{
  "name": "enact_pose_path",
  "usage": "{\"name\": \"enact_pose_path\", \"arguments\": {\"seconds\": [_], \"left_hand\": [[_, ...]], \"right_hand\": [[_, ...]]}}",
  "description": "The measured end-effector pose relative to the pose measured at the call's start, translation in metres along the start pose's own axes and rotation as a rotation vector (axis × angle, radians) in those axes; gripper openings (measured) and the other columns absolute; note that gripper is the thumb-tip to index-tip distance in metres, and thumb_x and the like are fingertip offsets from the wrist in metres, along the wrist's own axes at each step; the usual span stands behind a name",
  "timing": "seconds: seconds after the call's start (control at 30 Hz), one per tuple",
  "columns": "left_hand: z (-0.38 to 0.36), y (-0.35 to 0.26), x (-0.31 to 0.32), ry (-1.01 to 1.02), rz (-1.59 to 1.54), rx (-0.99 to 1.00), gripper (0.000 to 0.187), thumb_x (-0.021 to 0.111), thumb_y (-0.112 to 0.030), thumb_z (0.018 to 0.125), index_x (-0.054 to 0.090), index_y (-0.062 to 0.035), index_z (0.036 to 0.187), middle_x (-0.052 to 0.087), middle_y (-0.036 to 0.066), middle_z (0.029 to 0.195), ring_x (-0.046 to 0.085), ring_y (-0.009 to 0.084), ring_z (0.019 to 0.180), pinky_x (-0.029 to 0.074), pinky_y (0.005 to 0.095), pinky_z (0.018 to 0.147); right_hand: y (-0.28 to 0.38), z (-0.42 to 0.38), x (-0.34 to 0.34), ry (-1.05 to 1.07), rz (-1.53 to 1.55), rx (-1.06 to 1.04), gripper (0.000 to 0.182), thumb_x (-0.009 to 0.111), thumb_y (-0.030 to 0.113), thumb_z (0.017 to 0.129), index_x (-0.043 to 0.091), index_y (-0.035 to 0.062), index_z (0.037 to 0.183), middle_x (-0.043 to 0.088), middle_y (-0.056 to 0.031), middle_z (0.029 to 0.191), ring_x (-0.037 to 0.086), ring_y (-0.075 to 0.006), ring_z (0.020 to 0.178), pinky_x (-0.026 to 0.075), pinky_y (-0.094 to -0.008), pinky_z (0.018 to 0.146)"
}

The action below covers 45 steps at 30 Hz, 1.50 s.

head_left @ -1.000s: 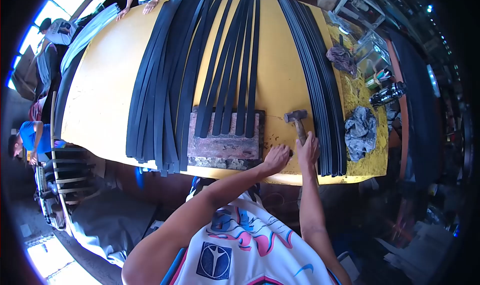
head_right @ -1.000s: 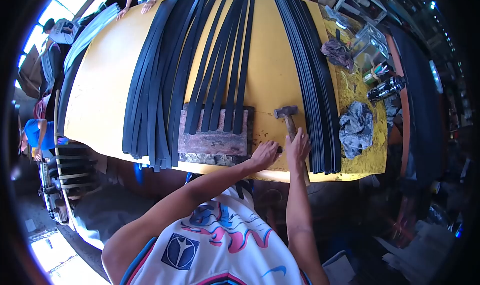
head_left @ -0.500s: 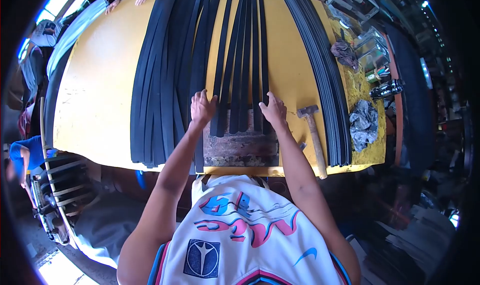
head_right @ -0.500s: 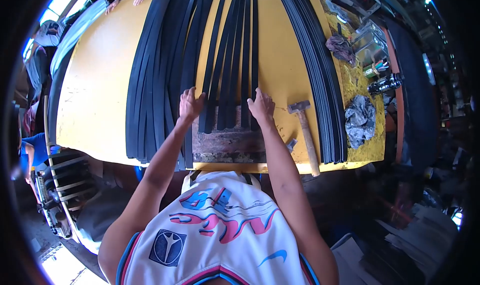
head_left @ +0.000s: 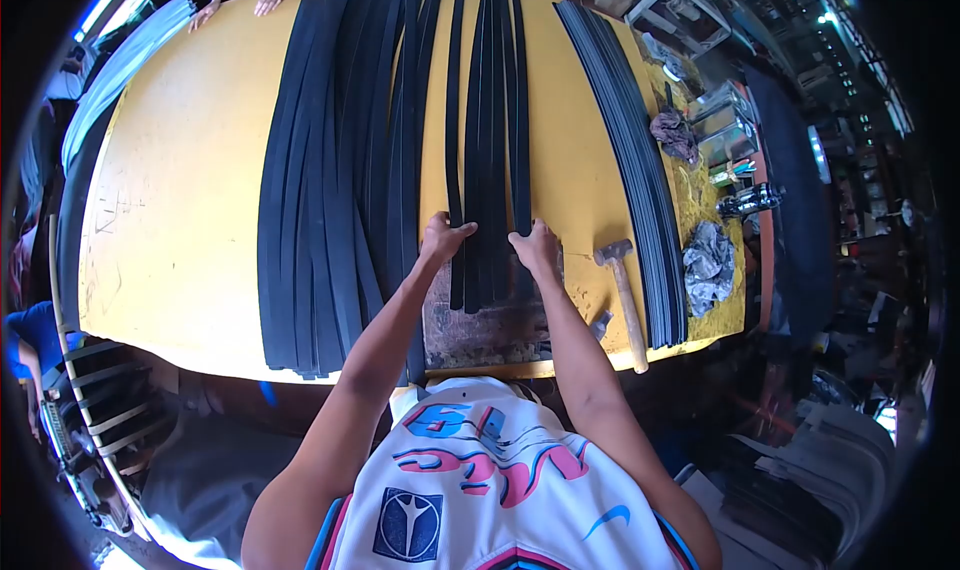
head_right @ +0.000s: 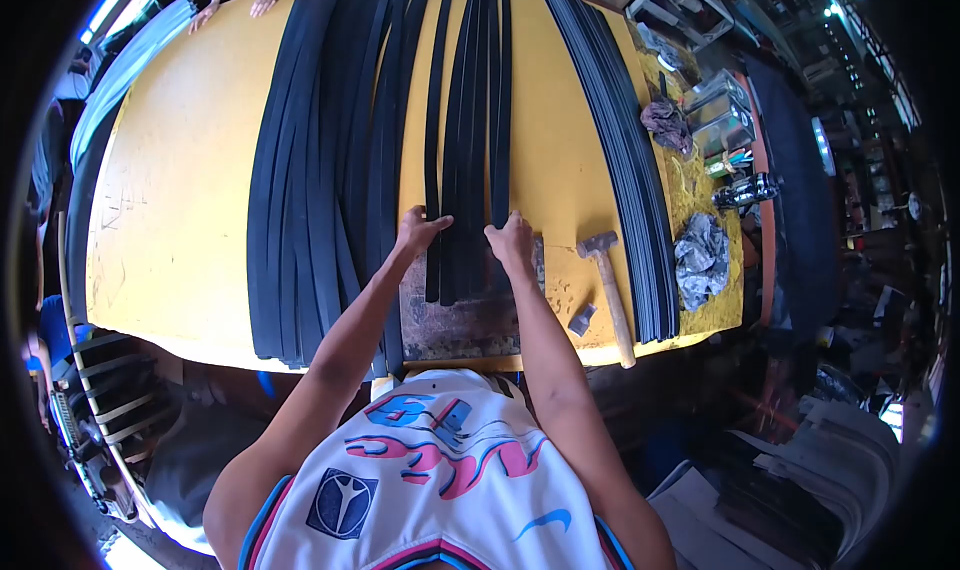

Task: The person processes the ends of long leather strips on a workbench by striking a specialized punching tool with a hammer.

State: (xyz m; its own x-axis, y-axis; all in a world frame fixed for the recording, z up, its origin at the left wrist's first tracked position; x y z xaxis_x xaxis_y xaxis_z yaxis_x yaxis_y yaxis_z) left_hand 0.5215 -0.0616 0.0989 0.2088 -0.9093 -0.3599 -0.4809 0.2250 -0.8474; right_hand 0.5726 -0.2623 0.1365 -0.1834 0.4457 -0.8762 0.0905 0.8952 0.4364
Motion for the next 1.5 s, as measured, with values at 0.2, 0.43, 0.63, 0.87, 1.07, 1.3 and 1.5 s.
{"name": "enact_pose_path", "arguments": {"seconds": [0.2,0.43,0.63,0.87,1.07,1.3,1.5], "left_hand": [[0.035,0.035,0.029,0.211,-0.4,-0.129,0.05,0.083,-0.026,0.076,0.066,0.0061,0.111,0.072,0.019,0.098,0.071,0.0271,0.088,0.056,0.0356,0.081],[0.021,0.007,0.02,0.307,-0.585,-0.291,0.047,0.083,-0.017,0.077,0.062,0.0051,0.113,0.07,0.017,0.101,0.071,0.0273,0.088,0.059,0.0405,0.08],[0.017,-0.005,0.026,0.315,-0.628,-0.256,0.033,0.08,-0.018,0.081,0.068,0.0039,0.103,0.072,0.014,0.089,0.071,0.0216,0.075,0.059,0.0329,0.068],[0.025,0.012,0.034,0.335,-0.726,-0.265,0.026,0.066,-0.02,0.094,0.064,0.0026,0.106,0.071,0.012,0.088,0.07,0.0198,0.074,0.058,0.0338,0.064],[0.016,-0.018,0.05,0.282,-0.715,-0.203,0.034,0.057,-0.031,0.1,0.064,0.0017,0.104,0.069,0.008,0.082,0.066,0.0176,0.066,0.055,0.0324,0.06],[0.018,-0.031,0.068,0.324,-0.959,-0.209,0.048,0.045,-0.049,0.102,0.064,-0.0055,0.095,0.06,0.001,0.069,0.055,0.011,0.058,0.045,0.0279,0.052],[0.021,-0.088,0.068,0.609,-1.059,-0.258,0.05,0.041,-0.046,0.103,0.06,-0.0012,0.116,0.067,0.011,0.098,0.065,0.0216,0.088,0.053,0.0341,0.08]], "right_hand": [[0.018,0.002,0.009,0.118,0.04,0.047,0.056,0.067,0.041,0.076,0.066,-0.0061,0.106,0.066,-0.0315,0.106,0.064,-0.0446,0.102,0.052,-0.0456,0.089],[0.021,0.001,0.005,0.034,0.18,0.139,0.06,0.078,0.028,0.076,0.059,-0.0101,0.118,0.064,-0.0285,0.116,0.063,-0.0366,0.11,0.05,-0.0413,0.094],[0.045,-0.011,-0.002,0.283,0.273,0.19,0.045,0.074,0.025,0.077,0.066,-0.0099,0.105,0.069,-0.0242,0.102,0.068,-0.0298,0.098,0.052,-0.0386,0.084],[0.033,-0.005,-0.012,0.245,0.524,0.18,0.04,0.073,0.022,0.08,0.066,-0.0085,0.105,0.069,-0.0233,0.098,0.067,-0.0312,0.093,0.053,-0.038,0.081],[0.035,-0.01,0.012,0.27,0.714,0.202,0.019,0.068,0.012,0.086,0.065,0.002,0.102,0.065,-0.0049,0.084,0.061,-0.0148,0.072,0.051,-0.0334,0.068],[0.043,-0.002,-0.007,0.334,0.782,0.098,0.033,0.067,0.008,0.085,0.058,-0.0057,0.114,0.066,-0.0168,0.095,0.065,-0.0243,0.083,0.053,-0.0352,0.064],[0.055,-0.018,-0.049,0.271,0.624,0.016,0.059,0.064,0.01,0.082,0.036,-0.0077,0.132,0.065,-0.0226,0.102,0.067,-0.028,0.086,0.054,-0.0361,0.069]]}}
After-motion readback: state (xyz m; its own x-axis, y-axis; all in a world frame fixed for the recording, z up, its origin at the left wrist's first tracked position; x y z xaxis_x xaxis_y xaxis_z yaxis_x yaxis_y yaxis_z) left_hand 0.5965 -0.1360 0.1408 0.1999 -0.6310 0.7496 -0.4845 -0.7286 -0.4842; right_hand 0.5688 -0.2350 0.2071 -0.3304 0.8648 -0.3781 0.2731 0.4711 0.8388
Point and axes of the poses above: each hand's wrist, its own z-axis towards the middle knuckle, its own x-axis out of the palm, y = z × x, the point moved 2 cm from there along z, towards the middle knuckle
